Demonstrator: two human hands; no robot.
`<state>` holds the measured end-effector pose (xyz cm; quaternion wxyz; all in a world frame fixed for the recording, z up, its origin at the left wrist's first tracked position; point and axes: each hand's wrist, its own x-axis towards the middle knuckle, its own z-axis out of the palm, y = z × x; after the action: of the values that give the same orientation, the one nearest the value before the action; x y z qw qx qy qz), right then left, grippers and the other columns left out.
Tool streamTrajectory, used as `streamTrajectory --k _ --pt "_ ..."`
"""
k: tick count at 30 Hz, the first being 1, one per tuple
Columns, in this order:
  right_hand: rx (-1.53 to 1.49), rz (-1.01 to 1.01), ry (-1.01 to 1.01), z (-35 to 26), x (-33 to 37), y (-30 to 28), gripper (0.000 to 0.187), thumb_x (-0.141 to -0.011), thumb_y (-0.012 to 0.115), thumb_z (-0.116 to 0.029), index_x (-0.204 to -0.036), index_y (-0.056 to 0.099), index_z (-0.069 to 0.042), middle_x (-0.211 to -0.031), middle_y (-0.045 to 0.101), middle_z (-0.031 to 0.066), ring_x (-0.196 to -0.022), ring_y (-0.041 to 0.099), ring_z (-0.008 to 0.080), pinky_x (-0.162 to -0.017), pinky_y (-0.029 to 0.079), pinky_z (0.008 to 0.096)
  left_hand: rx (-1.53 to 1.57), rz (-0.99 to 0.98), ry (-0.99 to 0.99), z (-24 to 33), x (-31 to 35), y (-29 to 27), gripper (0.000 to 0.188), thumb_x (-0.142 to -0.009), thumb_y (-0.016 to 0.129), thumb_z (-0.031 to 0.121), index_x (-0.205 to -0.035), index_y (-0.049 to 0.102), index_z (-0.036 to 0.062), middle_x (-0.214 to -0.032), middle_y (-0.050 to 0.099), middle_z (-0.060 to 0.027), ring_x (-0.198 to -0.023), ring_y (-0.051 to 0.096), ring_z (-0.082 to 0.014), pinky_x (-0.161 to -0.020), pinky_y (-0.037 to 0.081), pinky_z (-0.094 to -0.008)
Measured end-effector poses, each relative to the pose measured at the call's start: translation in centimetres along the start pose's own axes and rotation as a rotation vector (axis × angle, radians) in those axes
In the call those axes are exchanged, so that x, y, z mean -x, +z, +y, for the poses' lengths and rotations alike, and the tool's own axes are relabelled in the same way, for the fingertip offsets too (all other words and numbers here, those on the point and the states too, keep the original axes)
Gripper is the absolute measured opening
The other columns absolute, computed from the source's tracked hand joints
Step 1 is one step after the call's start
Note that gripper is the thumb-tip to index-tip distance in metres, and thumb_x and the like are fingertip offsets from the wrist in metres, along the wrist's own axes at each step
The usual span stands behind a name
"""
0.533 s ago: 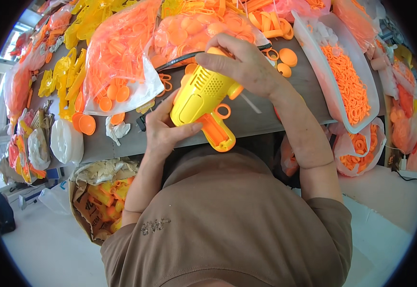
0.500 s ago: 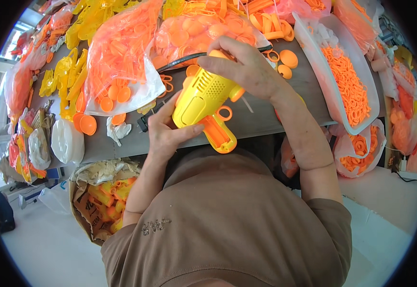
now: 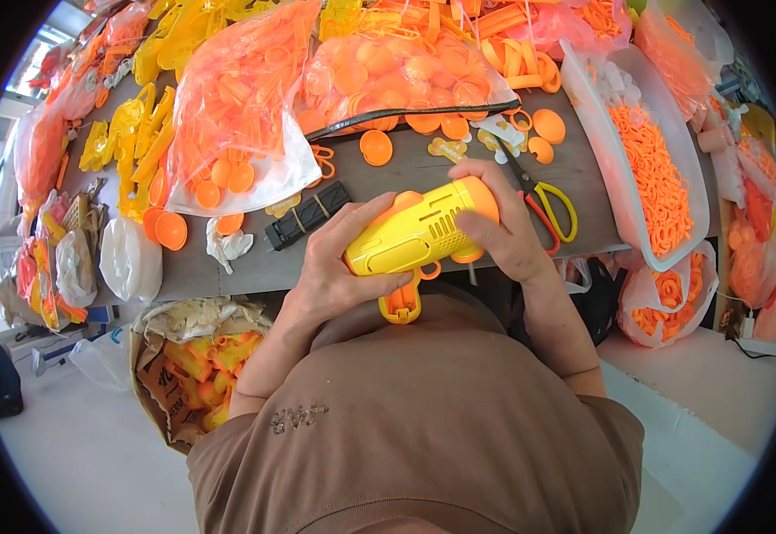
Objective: Assembling a yellow toy gun from various plastic parts and screws.
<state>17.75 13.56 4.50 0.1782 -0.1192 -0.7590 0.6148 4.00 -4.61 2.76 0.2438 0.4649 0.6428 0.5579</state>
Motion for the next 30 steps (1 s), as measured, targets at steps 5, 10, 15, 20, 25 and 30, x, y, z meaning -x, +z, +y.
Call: streamTrajectory --k 5,10,15,20,25,30 --pt "0.828 -0.23 -0.378 -1.7 0.1 -1.4 0.083 -0.059 0.08 -0.037 -0.126 0.042 -0.004 -0.107 0.053 0.0146 -0.096 0.055 0.0305 -0.082 0.044 0.0387 -0.012 -0.088 -0.071 -0.8 0.0 0.2 0.067 -0.057 0.08 0.01 -0.118 0.055 -0.0034 -0.1 0.061 -0.0142 -0.087 0.061 -0.0204 -0.078 0.047 -0.0296" --pt "0.868 -0.531 -0.151 -1.1 0.1 -0.6 0.086 -0.06 0.079 -0.037 -0.128 0.038 -0.002 -0.096 0.054 0.0107 -0.086 0.056 0.0273 -0.074 0.045 0.0381 -0.082 -0.168 -0.045 -0.8 -0.2 0.1 0.063 -0.056 0.08 0.009 -0.112 0.056 -0.005 -0.101 0.062 -0.0154 -0.088 0.062 -0.0208 -0.076 0.049 -0.0307" --pt "0.838 -0.508 -0.195 -0.5 0.3 -0.9 0.079 -0.062 0.078 -0.032 -0.125 0.041 -0.002 -0.09 0.053 0.0113 -0.084 0.056 0.0265 -0.072 0.045 0.0382 0.005 -0.076 -0.135 -2.0 0.6 1.3 0.061 -0.056 0.082 0.012 -0.109 0.056 -0.0035 -0.094 0.064 -0.0149 -0.083 0.064 -0.0206 -0.074 0.05 -0.031" --pt "0.789 -0.5 -0.087 0.2 -0.5 -1.6 0.078 -0.063 0.078 -0.033 -0.125 0.041 -0.002 -0.093 0.054 0.0135 -0.086 0.056 0.0299 -0.075 0.045 0.0391 0.035 -0.024 -0.226 -3.3 -0.1 1.7 0.063 -0.057 0.083 0.014 -0.11 0.055 -0.0029 -0.094 0.063 -0.0148 -0.084 0.063 -0.0204 -0.075 0.05 -0.0309" --pt "0.808 -0.278 -0.079 1.7 -1.5 -2.7 0.071 -0.067 0.076 -0.03 -0.124 0.045 -0.001 -0.112 0.053 0.0181 -0.103 0.052 0.0347 -0.087 0.043 0.0397 -0.184 0.135 -0.01 -4.7 -2.1 2.6 0.062 -0.064 0.082 0.012 -0.116 0.051 -0.0041 -0.106 0.059 -0.0137 -0.096 0.058 -0.019 -0.083 0.048 -0.031" --pt "0.618 0.001 -0.134 2.7 -0.1 -3.0 0.058 -0.071 0.073 -0.019 -0.12 0.049 0.0 -0.112 0.052 0.016 -0.106 0.052 0.0297 -0.09 0.042 0.0355 -0.092 0.206 -0.059 -5.8 -1.4 2.8 0.066 -0.07 0.078 0.014 -0.125 0.044 -0.0022 -0.114 0.055 -0.018 -0.102 0.057 -0.0293 -0.086 0.047 -0.0346"
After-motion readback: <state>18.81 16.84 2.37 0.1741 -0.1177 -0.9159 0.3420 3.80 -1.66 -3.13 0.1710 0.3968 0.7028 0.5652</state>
